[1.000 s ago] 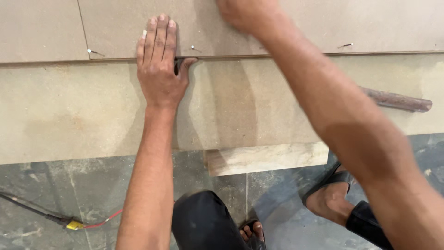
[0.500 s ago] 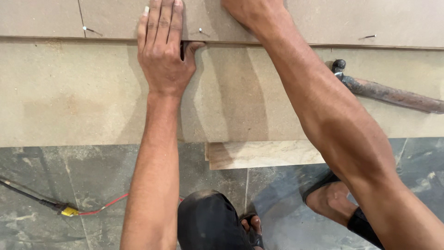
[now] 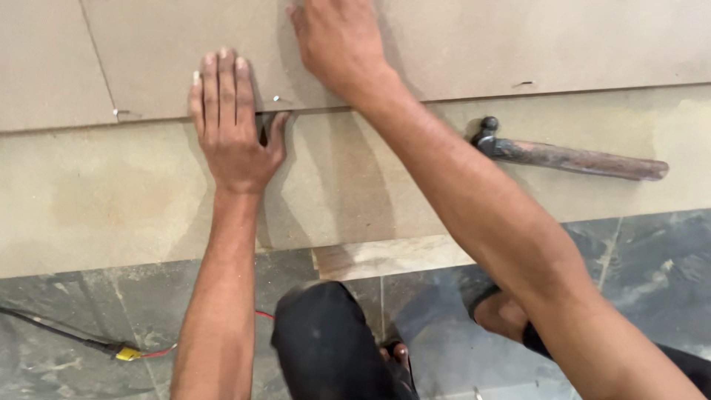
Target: The person holds a wooden board in place, hammers nails into it using a hammer, and points to the aligned edges with their fingers.
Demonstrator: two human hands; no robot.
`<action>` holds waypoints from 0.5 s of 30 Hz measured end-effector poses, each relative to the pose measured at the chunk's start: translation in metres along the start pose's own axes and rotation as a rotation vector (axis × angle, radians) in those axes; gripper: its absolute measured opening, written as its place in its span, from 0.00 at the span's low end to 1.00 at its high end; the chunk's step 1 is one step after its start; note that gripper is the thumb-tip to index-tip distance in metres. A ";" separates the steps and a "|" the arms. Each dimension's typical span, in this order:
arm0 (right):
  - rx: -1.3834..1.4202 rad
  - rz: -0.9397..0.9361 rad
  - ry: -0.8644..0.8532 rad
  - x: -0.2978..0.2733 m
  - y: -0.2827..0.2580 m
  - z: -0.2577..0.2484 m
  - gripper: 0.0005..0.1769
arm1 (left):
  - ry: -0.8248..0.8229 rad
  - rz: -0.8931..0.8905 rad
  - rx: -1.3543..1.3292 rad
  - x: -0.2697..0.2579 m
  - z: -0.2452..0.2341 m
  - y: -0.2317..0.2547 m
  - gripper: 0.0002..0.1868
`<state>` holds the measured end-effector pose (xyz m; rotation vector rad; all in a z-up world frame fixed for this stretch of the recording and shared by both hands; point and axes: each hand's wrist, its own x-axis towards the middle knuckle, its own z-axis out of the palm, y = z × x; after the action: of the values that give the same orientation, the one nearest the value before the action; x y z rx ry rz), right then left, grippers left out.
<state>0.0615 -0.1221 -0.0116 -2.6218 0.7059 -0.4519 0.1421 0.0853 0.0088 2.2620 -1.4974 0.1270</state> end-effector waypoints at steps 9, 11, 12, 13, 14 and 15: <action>0.043 0.071 -0.299 0.004 -0.006 -0.060 0.46 | -0.025 0.000 0.009 0.009 -0.011 0.003 0.31; -0.061 -0.060 -0.074 -0.019 0.002 -0.078 0.41 | -0.028 -0.027 0.014 0.005 -0.008 0.004 0.32; 0.025 0.005 -0.068 -0.036 0.009 -0.091 0.39 | -0.031 -0.009 0.009 0.006 -0.007 0.003 0.32; 0.116 0.062 -0.071 -0.062 0.012 -0.107 0.37 | 0.000 0.001 0.008 0.007 -0.008 0.004 0.31; 0.112 0.062 -0.094 -0.086 0.012 -0.120 0.35 | 0.032 0.010 0.008 0.004 -0.009 0.004 0.30; 0.104 0.061 -0.096 -0.102 0.014 -0.133 0.33 | 0.042 0.030 0.007 0.009 -0.010 0.002 0.30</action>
<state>-0.0806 -0.1160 0.0778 -2.4992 0.7094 -0.3333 0.1459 0.0805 0.0210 2.2295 -1.5115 0.1878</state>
